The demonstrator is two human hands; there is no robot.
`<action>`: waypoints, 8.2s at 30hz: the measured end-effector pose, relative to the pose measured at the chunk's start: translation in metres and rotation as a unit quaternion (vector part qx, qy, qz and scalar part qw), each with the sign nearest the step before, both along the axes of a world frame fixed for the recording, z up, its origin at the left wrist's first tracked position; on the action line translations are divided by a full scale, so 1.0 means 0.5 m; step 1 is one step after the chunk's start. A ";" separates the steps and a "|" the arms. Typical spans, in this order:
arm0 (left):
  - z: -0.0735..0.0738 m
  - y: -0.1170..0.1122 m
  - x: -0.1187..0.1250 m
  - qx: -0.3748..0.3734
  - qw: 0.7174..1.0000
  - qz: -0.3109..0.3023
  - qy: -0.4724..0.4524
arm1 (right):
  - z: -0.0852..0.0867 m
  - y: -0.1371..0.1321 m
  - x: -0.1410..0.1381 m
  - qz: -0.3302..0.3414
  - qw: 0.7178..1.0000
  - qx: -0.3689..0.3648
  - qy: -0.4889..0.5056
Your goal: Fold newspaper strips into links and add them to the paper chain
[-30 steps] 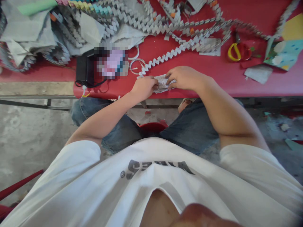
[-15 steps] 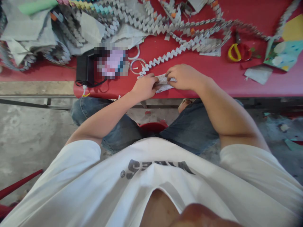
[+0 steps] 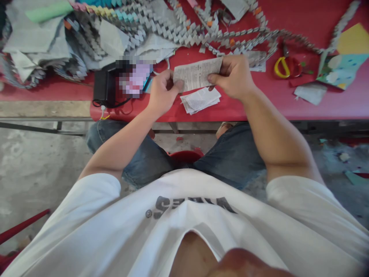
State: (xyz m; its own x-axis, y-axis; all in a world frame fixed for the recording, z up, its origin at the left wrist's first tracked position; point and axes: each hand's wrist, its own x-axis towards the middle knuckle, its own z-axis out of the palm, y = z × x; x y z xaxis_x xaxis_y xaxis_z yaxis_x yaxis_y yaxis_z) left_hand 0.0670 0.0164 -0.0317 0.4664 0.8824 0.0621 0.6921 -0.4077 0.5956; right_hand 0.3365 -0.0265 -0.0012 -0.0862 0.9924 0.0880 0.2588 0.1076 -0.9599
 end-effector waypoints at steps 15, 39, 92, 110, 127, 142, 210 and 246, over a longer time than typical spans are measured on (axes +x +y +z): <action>0.006 -0.027 -0.040 -0.053 0.973 -0.009 -0.225 | -0.044 -0.020 -0.059 -0.021 0.997 -0.011 0.077; 0.002 -0.087 -0.026 -0.481 0.810 -0.146 -0.301 | -0.032 -0.047 -0.067 0.239 0.958 0.146 -0.055; 0.012 -0.114 -0.022 -0.237 0.915 -0.061 -0.320 | -0.035 -0.062 -0.087 0.029 0.966 0.216 -0.136; 0.003 -0.120 -0.016 -0.383 0.853 -0.134 -0.329 | -0.027 -0.070 -0.082 0.024 0.964 0.224 -0.143; -0.006 -0.122 -0.005 -0.411 0.815 -0.114 -0.392 | -0.032 -0.072 -0.085 0.019 0.955 0.241 -0.173; -0.016 -0.117 -0.001 -0.298 0.889 -0.122 -0.326 | -0.045 -0.074 -0.091 0.018 0.942 0.275 -0.193; -0.007 -0.086 -0.030 -0.166 0.941 -0.069 -0.287 | -0.011 -0.064 -0.068 0.105 0.991 0.023 -0.075; -0.002 -0.080 -0.020 -0.240 0.933 -0.049 -0.265 | -0.021 -0.055 -0.077 0.082 0.986 0.041 -0.137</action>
State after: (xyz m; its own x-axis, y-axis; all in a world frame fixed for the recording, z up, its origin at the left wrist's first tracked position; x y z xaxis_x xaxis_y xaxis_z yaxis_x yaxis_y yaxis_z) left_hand 0.0567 -0.0234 -0.0327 0.5620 0.8228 -0.0842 0.2218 -0.0519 0.9737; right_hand 0.2979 -0.0540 -0.0115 -0.2766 0.9537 0.1185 0.4795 0.2438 -0.8430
